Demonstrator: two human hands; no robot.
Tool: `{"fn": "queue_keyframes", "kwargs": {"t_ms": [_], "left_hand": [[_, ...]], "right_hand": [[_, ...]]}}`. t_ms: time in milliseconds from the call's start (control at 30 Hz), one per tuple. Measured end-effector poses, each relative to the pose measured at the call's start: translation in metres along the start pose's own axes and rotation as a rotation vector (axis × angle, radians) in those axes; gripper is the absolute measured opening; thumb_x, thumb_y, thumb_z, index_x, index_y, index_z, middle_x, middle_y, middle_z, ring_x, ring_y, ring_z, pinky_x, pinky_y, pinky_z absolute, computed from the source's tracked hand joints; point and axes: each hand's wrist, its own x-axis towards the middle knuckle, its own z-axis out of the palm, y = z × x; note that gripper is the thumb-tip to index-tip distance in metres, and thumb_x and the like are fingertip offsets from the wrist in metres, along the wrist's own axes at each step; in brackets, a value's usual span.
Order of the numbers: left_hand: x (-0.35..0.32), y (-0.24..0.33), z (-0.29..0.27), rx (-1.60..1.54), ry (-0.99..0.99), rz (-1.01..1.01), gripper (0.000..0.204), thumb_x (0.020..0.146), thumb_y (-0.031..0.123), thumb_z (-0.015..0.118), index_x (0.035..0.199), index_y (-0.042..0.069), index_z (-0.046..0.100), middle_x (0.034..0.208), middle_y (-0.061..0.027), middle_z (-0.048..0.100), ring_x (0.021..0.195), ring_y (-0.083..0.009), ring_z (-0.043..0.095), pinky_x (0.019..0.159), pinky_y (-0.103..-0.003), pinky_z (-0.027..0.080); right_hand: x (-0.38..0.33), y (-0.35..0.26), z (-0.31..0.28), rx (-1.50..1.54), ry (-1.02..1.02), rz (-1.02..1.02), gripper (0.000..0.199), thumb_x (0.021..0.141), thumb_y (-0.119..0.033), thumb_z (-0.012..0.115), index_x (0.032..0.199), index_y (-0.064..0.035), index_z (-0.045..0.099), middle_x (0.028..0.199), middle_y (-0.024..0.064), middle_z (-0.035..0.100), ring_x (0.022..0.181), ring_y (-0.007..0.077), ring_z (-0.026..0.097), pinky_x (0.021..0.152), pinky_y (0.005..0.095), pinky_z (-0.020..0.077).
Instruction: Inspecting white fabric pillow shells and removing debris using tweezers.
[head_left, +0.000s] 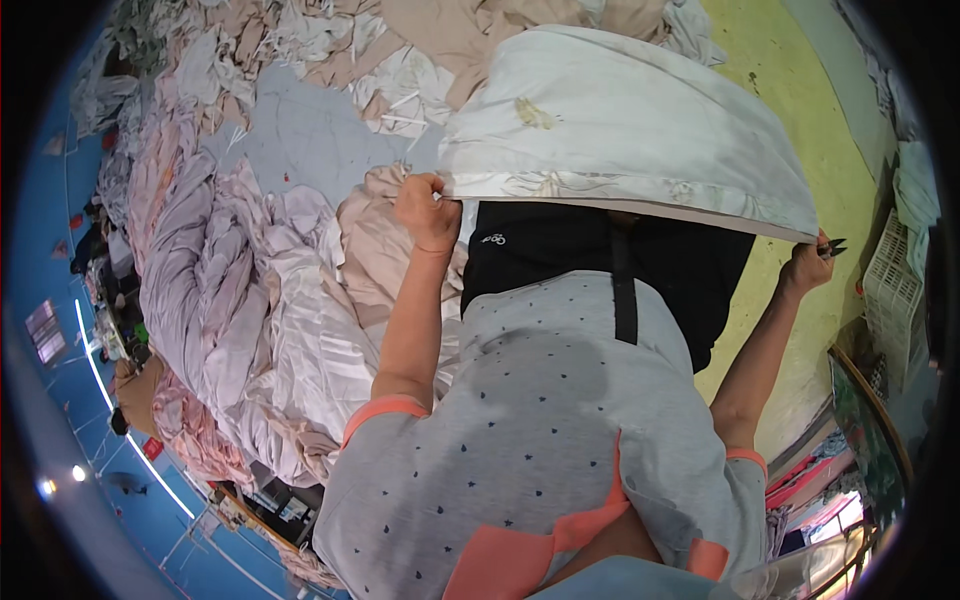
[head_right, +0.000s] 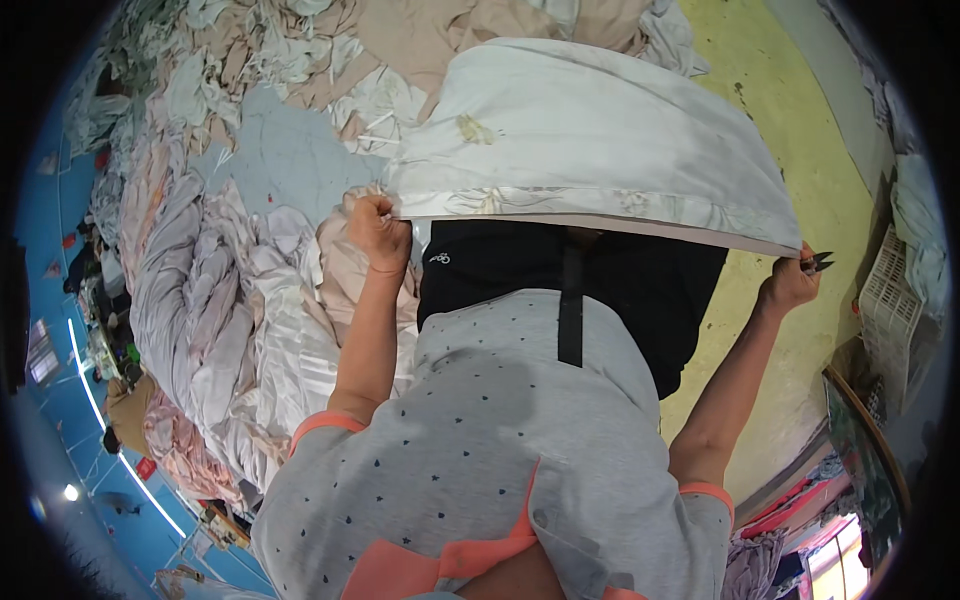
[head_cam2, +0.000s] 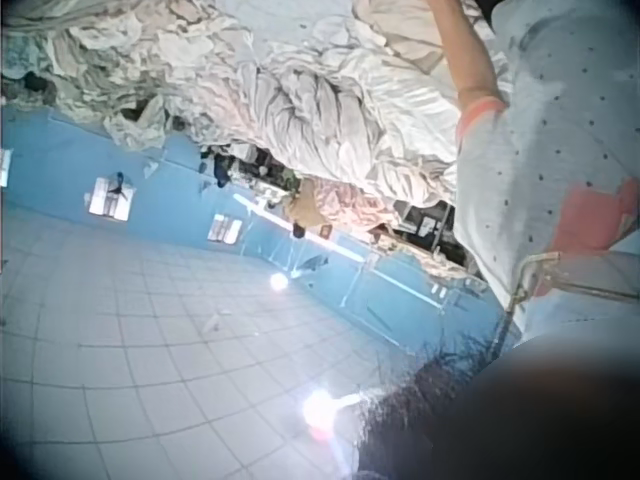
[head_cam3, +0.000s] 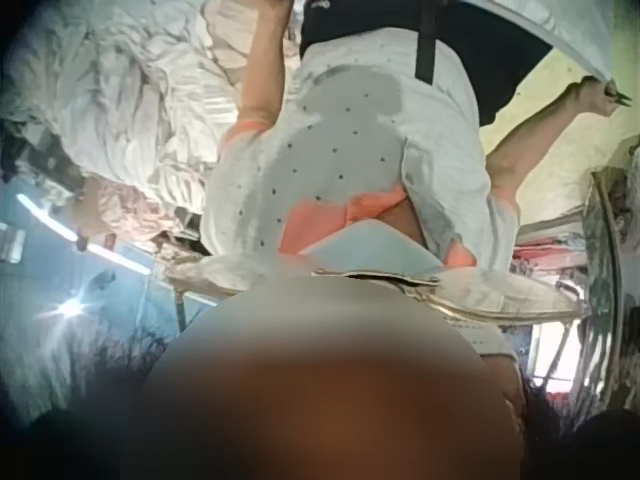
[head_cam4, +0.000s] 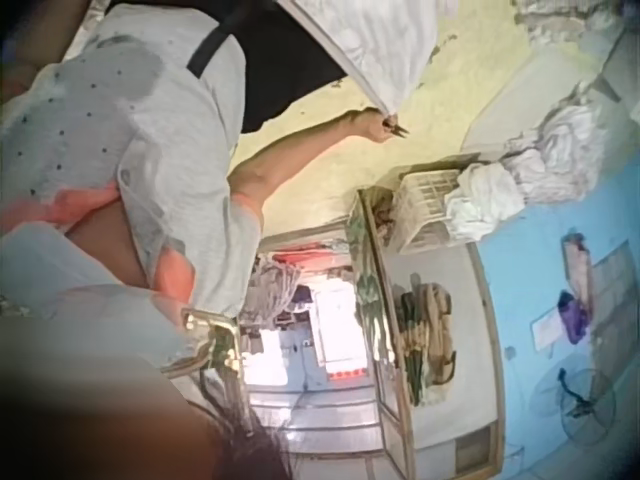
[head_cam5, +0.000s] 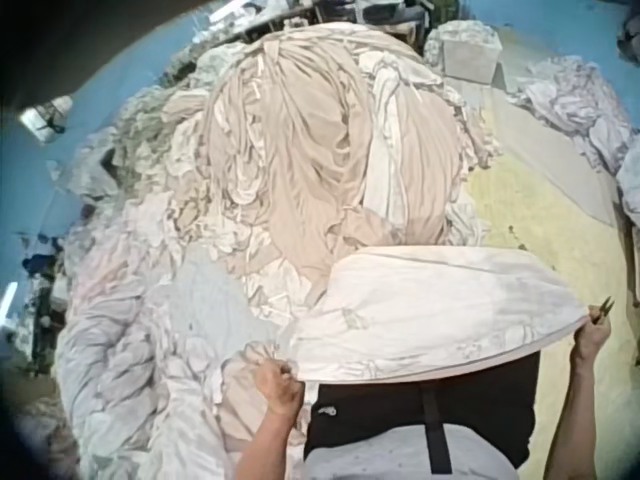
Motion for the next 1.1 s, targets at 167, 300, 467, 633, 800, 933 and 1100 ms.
{"fn": "queue_keyframes", "kwargs": {"t_ms": [167, 300, 467, 633, 800, 933, 1100], "left_hand": [[-0.004, 0.001, 0.006, -0.005, -0.002, 0.003, 0.021, 0.056, -0.004, 0.061, 0.071, 0.007, 0.052, 0.065, -0.0083, 0.051, 0.058, -0.0277, 0.054, 0.053, -0.036, 0.042], [-0.013, -0.009, 0.007, 0.035, 0.006, -0.064, 0.021, 0.062, -0.004, 0.060, 0.079, 0.006, 0.055, 0.067, -0.0065, 0.052, 0.058, -0.0245, 0.052, 0.054, -0.034, 0.043], [-0.006, -0.014, 0.006, 0.016, -0.010, -0.078, 0.031, 0.071, 0.003, 0.072, 0.100, 0.004, 0.061, 0.077, -0.0059, 0.061, 0.061, -0.0175, 0.057, 0.057, -0.028, 0.046], [0.013, -0.021, -0.002, -0.026, -0.142, -0.016, 0.027, 0.074, -0.001, 0.070, 0.101, 0.004, 0.065, 0.089, -0.0073, 0.067, 0.068, -0.0177, 0.061, 0.062, -0.026, 0.050], [0.025, -0.016, -0.007, -0.042, -0.173, 0.013, 0.027, 0.074, 0.001, 0.071, 0.100, 0.004, 0.066, 0.081, -0.0073, 0.064, 0.066, -0.0180, 0.059, 0.060, -0.027, 0.048], [0.032, -0.015, -0.011, -0.043, -0.261, 0.041, 0.032, 0.070, -0.004, 0.068, 0.101, 0.005, 0.067, 0.077, -0.0084, 0.061, 0.068, -0.0207, 0.058, 0.065, -0.029, 0.047], [0.056, -0.010, -0.022, -0.251, -0.408, 0.027, 0.040, 0.065, -0.012, 0.060, 0.102, 0.002, 0.068, 0.081, -0.0091, 0.062, 0.074, -0.0216, 0.057, 0.071, -0.027, 0.046]], "right_hand": [[-0.005, -0.015, 0.008, 0.071, 0.015, -0.033, 0.002, 0.082, 0.001, 0.064, 0.081, 0.0016, 0.063, 0.072, -0.0007, 0.057, 0.059, 0.0061, 0.049, 0.051, 0.0193, 0.0357], [-0.006, -0.014, 0.011, 0.024, 0.077, -0.003, 0.004, 0.083, 0.002, 0.062, 0.080, -0.0010, 0.063, 0.065, -0.0027, 0.053, 0.051, 0.0041, 0.043, 0.045, 0.0188, 0.0292], [-0.018, -0.040, 0.017, 0.040, 0.032, -0.028, 0.005, 0.082, 0.002, 0.062, 0.081, -0.0018, 0.060, 0.065, -0.0026, 0.054, 0.051, 0.0035, 0.043, 0.045, 0.0188, 0.0319], [-0.019, -0.055, 0.016, 0.033, -0.003, -0.005, 0.010, 0.080, 0.003, 0.064, 0.080, -0.0041, 0.057, 0.070, -0.0010, 0.057, 0.053, 0.0040, 0.045, 0.047, 0.0188, 0.0343], [-0.012, -0.063, 0.014, 0.070, -0.017, -0.011, 0.013, 0.080, 0.004, 0.064, 0.082, -0.0050, 0.055, 0.077, 0.0025, 0.060, 0.055, 0.0056, 0.048, 0.048, 0.0190, 0.0365], [-0.008, -0.066, 0.012, 0.103, -0.054, 0.023, 0.015, 0.079, 0.004, 0.064, 0.084, -0.0057, 0.054, 0.081, 0.0050, 0.062, 0.058, 0.0064, 0.050, 0.048, 0.0194, 0.0377], [-0.002, -0.074, 0.006, 0.057, -0.083, 0.034, 0.013, 0.080, 0.003, 0.063, 0.088, -0.0047, 0.056, 0.083, 0.0043, 0.062, 0.057, 0.0056, 0.049, 0.048, 0.0185, 0.0358]]}}
